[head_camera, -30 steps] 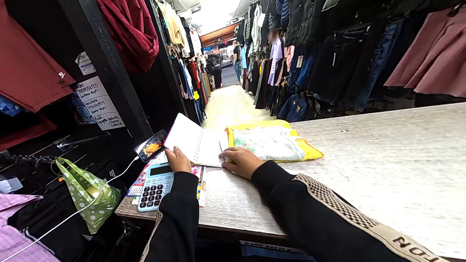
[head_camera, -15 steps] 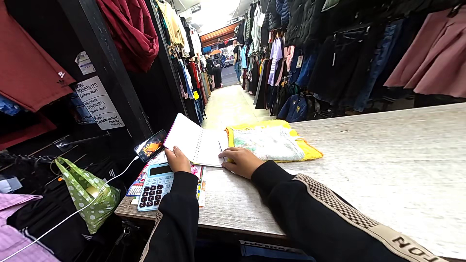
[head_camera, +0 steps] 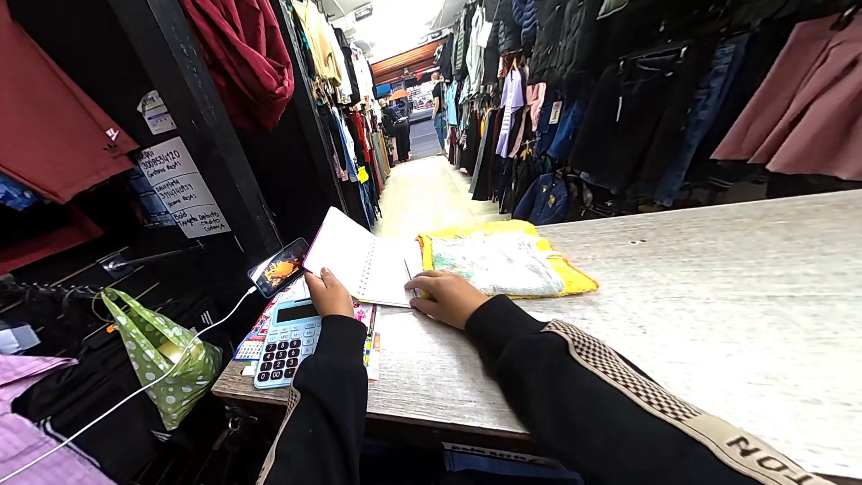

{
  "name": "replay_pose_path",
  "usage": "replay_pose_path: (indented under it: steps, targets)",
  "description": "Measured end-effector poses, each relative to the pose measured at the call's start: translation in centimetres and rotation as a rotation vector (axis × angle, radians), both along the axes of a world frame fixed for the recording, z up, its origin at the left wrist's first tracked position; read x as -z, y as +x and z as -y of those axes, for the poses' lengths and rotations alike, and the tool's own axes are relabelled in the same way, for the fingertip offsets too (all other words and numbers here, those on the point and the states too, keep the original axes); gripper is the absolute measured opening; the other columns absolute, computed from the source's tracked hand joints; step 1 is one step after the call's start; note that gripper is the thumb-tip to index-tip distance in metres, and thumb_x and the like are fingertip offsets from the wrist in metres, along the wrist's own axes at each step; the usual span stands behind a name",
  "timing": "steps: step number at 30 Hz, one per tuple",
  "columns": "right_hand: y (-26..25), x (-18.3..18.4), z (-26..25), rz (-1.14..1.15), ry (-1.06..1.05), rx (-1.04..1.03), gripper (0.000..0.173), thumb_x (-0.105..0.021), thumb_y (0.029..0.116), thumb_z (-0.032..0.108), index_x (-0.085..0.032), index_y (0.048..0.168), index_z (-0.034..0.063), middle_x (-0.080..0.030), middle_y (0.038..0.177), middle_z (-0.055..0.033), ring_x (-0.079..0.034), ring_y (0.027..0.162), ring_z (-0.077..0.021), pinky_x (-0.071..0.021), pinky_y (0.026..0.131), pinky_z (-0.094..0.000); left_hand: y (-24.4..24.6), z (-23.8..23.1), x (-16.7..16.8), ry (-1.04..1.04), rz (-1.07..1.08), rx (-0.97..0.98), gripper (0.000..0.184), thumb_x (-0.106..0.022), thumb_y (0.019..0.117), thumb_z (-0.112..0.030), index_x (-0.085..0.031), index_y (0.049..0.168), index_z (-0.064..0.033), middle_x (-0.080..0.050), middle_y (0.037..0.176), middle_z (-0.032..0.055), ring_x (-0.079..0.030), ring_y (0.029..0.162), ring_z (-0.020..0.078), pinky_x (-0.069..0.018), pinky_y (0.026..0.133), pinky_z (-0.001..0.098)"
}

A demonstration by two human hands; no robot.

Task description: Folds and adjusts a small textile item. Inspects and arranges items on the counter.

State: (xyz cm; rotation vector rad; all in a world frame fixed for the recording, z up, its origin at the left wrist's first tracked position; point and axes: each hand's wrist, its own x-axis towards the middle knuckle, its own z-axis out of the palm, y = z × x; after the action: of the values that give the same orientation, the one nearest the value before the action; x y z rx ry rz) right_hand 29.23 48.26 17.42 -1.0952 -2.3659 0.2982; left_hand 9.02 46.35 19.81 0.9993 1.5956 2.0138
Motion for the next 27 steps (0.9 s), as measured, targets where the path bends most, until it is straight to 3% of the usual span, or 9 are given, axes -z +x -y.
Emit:
replay_pose_path:
  steps: [13, 14, 16, 18, 21, 24, 27]
  targets:
    - [0.0, -0.1, 0.2, 0.042, -0.005, 0.027, 0.038, -0.063, 0.1004, 0.027, -0.067, 0.133, 0.0085, -0.067, 0.131, -0.0150, -0.060, 0.125, -0.0359, -0.0419, 0.106, -0.0598, 0.3, 0.1, 0.0, -0.008, -0.047, 0.012, 0.044, -0.037, 0.1125, -0.020, -0.036, 0.151, 0.0019, -0.052, 0.146, 0.0235, -0.053, 0.135, 0.0278, -0.0394, 0.115, 0.0435]
    - [-0.2, -0.2, 0.4, 0.064, -0.009, 0.019, 0.041, -0.062, 0.1012, 0.027, -0.063, 0.139, 0.0117, -0.065, 0.135, -0.0128, -0.057, 0.130, -0.0344, -0.0384, 0.109, -0.0610, 0.5, 0.2, -0.1, -0.014, -0.080, 0.020, 0.044, -0.037, 0.1124, -0.020, -0.037, 0.151, 0.0023, -0.053, 0.145, 0.0239, -0.054, 0.134, 0.0286, -0.0396, 0.115, 0.0442]
    - [-0.6, -0.9, 1.3, 0.126, -0.068, -0.008, 0.054, -0.056, 0.1044, 0.028, -0.043, 0.157, 0.0235, -0.054, 0.152, -0.0043, -0.043, 0.146, -0.0292, -0.0249, 0.118, -0.0648, 0.9, 0.6, -0.3, -0.043, -0.192, 0.042, 0.045, -0.038, 0.1124, -0.022, -0.038, 0.151, 0.0017, -0.057, 0.140, 0.0249, -0.058, 0.130, 0.0306, -0.0423, 0.112, 0.0468]
    - [-0.8, -1.3, 1.5, 0.104, -0.105, -0.024, 0.061, -0.052, 0.1066, 0.026, -0.029, 0.163, 0.0269, -0.044, 0.160, -0.0015, -0.034, 0.151, -0.0275, -0.0182, 0.120, -0.0669, 1.4, 1.3, -0.3, -0.069, -0.382, 0.081, 0.043, -0.039, 0.1121, -0.022, -0.043, 0.148, 0.0021, -0.063, 0.132, 0.0261, -0.063, 0.123, 0.0342, -0.0458, 0.108, 0.0515]
    - [-0.3, -1.2, 0.8, -0.083, -0.026, -0.018, 0.052, -0.049, 0.1056, 0.012, -0.040, 0.157, 0.0109, -0.050, 0.153, -0.0149, -0.047, 0.142, -0.0343, -0.0329, 0.115, -0.0619, 1.7, 1.4, 0.3, -0.029, -0.729, 0.241, 0.037, -0.047, 0.1094, -0.017, -0.055, 0.138, 0.0046, -0.068, 0.124, 0.0238, -0.067, 0.115, 0.0351, -0.0506, 0.102, 0.0531]
    - [0.8, -1.7, 0.5, -0.251, 0.053, 0.120, 0.039, -0.047, 0.1044, 0.003, -0.052, 0.142, -0.0060, -0.057, 0.142, -0.0256, -0.056, 0.133, -0.0382, -0.0417, 0.113, -0.0518, 2.2, 0.8, 1.3, -0.009, -1.011, 0.506, 0.033, -0.063, 0.1005, -0.013, -0.065, 0.130, 0.0021, -0.067, 0.130, 0.0204, -0.065, 0.121, 0.0330, -0.0488, 0.107, 0.0502]
    - [1.9, -1.8, 0.1, -0.254, 0.036, 0.233, 0.038, -0.049, 0.1046, 0.006, -0.054, 0.141, -0.0058, -0.058, 0.140, -0.0265, -0.056, 0.132, -0.0396, -0.0426, 0.112, -0.0548, 2.4, 0.4, 1.6, -0.169, -1.186, 0.714, 0.046, -0.072, 0.0965, -0.028, -0.065, 0.135, -0.0042, -0.061, 0.142, 0.0188, -0.056, 0.134, 0.0318, -0.0420, 0.114, 0.0514]
